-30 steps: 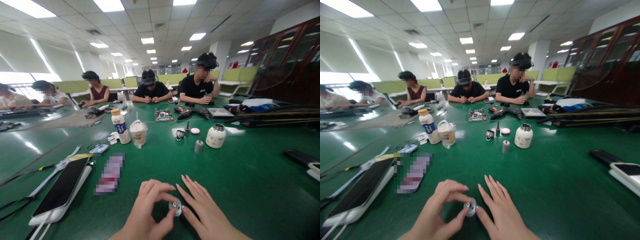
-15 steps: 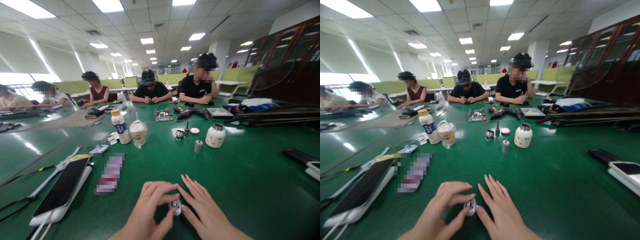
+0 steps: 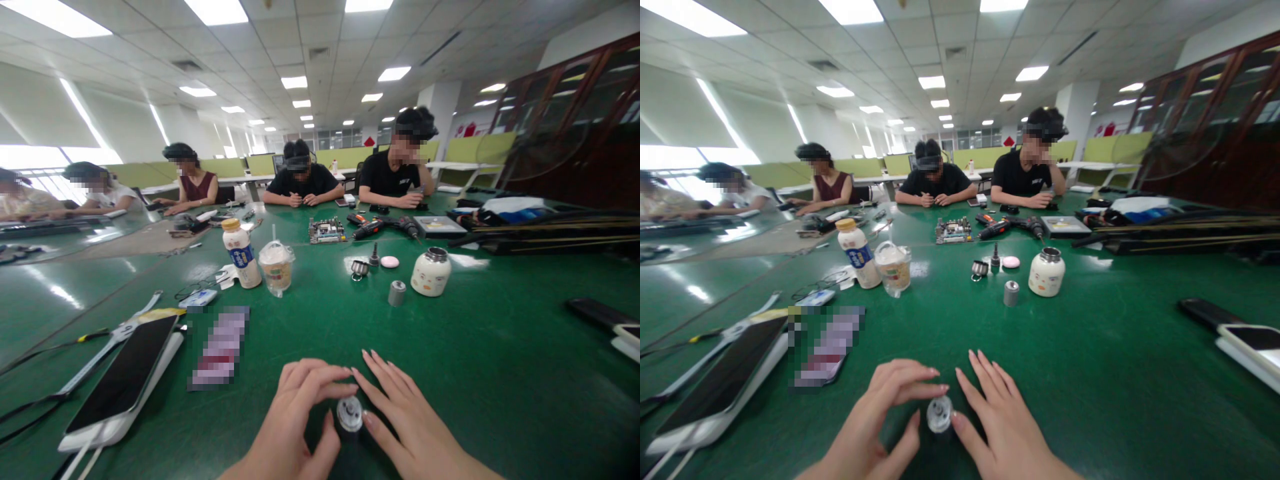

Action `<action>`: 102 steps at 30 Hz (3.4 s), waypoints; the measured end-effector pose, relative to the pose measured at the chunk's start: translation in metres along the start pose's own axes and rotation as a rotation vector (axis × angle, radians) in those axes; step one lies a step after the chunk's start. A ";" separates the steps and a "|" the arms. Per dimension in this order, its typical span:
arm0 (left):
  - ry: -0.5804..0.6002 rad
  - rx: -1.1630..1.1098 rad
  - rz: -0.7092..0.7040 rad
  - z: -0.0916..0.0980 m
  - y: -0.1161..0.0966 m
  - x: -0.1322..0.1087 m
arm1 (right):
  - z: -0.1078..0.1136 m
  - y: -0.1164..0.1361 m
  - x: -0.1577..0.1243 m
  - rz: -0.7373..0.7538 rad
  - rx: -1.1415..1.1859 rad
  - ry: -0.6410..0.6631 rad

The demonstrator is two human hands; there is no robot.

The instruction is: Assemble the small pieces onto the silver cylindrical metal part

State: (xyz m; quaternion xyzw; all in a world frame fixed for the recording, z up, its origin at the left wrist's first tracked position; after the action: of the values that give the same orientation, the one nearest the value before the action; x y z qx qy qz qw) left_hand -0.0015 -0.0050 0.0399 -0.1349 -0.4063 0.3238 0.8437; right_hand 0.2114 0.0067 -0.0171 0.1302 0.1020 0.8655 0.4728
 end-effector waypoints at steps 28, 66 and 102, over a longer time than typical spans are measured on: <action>-0.171 0.013 0.243 0.004 0.027 0.004 | 0.004 0.003 0.000 -0.039 0.004 0.058; 0.021 -0.117 0.104 0.001 -0.003 0.002 | 0.005 0.004 -0.001 -0.031 -0.010 0.061; 0.012 -0.085 0.090 0.000 0.001 0.000 | 0.003 0.003 0.000 -0.038 0.020 0.045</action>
State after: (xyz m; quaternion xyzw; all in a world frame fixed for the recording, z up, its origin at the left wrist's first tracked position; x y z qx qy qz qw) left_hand -0.0017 -0.0046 0.0391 -0.1906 -0.4082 0.3429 0.8243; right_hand 0.2102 0.0050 -0.0129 0.1135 0.1236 0.8581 0.4853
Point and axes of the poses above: each hand's wrist, its own x-axis towards the middle knuckle, its own z-axis out of the back of the hand, y = z × x, the point moved 1 cm from there along x, towards the middle knuckle, and after that the axes turned 6 degrees about -x, right-handed, at the moved point
